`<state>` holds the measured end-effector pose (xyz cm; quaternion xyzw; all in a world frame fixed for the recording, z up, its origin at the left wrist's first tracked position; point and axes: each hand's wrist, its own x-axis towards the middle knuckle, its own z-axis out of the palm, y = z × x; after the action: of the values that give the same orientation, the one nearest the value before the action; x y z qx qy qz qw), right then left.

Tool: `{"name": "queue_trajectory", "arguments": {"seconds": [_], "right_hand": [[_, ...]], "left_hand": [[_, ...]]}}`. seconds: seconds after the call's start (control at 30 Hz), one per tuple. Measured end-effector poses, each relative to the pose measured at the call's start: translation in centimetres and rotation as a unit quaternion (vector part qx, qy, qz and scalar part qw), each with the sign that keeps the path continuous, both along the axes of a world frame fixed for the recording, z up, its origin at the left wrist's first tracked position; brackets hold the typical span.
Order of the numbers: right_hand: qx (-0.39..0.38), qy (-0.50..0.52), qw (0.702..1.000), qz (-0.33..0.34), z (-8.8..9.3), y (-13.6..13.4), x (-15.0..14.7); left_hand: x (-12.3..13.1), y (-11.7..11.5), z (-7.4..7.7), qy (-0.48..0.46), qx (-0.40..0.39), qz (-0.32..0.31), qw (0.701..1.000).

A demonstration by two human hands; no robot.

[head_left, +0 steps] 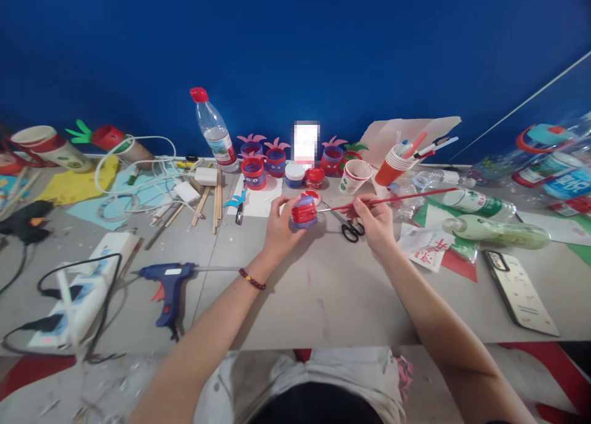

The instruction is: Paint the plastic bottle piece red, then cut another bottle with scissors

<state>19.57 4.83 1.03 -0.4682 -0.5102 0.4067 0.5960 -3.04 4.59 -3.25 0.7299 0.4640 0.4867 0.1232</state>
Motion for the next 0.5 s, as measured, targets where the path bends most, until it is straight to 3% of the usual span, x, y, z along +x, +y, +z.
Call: {"name": "queue_trajectory", "arguments": {"seconds": [0.2,0.5], "right_hand": [[-0.004,-0.032,0.999,0.039,0.6,-1.1,-1.5],[0.004,-0.046,0.999,0.009,1.4,-0.9,-1.4]], "left_hand": [[0.1,0.1,-0.5,0.016,0.01,-0.002,1.0],[0.2,0.0,-0.4,0.007,0.016,0.006,1.0]]}}
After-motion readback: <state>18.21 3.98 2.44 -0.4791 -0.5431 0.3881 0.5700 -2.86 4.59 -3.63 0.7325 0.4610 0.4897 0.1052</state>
